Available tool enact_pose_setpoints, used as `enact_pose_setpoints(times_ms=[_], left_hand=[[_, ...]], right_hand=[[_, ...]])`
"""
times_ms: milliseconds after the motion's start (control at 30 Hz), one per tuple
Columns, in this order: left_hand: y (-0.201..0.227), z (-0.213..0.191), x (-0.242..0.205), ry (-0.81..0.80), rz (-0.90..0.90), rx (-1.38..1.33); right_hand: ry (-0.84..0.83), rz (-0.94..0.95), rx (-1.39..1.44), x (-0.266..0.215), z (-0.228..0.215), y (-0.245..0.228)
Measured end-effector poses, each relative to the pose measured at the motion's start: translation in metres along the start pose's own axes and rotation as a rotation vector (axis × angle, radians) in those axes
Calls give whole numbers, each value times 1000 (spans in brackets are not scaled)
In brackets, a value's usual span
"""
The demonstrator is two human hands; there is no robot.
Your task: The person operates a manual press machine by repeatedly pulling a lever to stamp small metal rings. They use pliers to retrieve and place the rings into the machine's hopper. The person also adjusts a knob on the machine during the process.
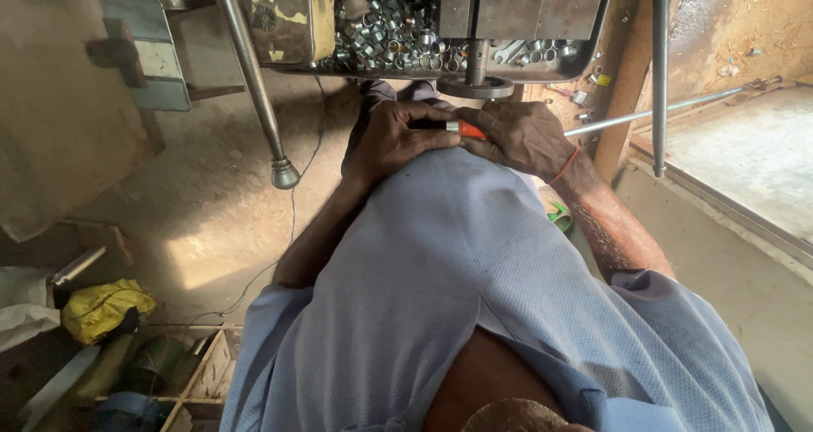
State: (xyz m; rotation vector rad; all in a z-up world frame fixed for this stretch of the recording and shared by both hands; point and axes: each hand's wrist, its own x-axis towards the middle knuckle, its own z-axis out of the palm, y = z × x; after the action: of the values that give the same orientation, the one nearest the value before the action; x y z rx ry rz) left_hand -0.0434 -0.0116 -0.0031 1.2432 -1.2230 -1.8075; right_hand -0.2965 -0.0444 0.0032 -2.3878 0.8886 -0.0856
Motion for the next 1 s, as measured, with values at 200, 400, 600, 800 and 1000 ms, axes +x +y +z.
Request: enact_pose_setpoints(times_ms=[200, 400, 600, 800, 1000], left_hand=[[-12, 1, -2, 63, 87, 72], [-24, -11, -4, 258, 134, 253], [0, -6, 9, 247, 294, 398], [29, -2, 5, 179, 352, 545], [32, -3, 2, 209, 479, 526]], right_hand=[[72, 25, 6, -2, 6, -2], [96, 422, 78, -18, 3, 25], [409, 417, 1153, -13, 13, 11], [363, 298, 1094, 11, -1, -21], [340, 262, 747, 19, -11, -23]])
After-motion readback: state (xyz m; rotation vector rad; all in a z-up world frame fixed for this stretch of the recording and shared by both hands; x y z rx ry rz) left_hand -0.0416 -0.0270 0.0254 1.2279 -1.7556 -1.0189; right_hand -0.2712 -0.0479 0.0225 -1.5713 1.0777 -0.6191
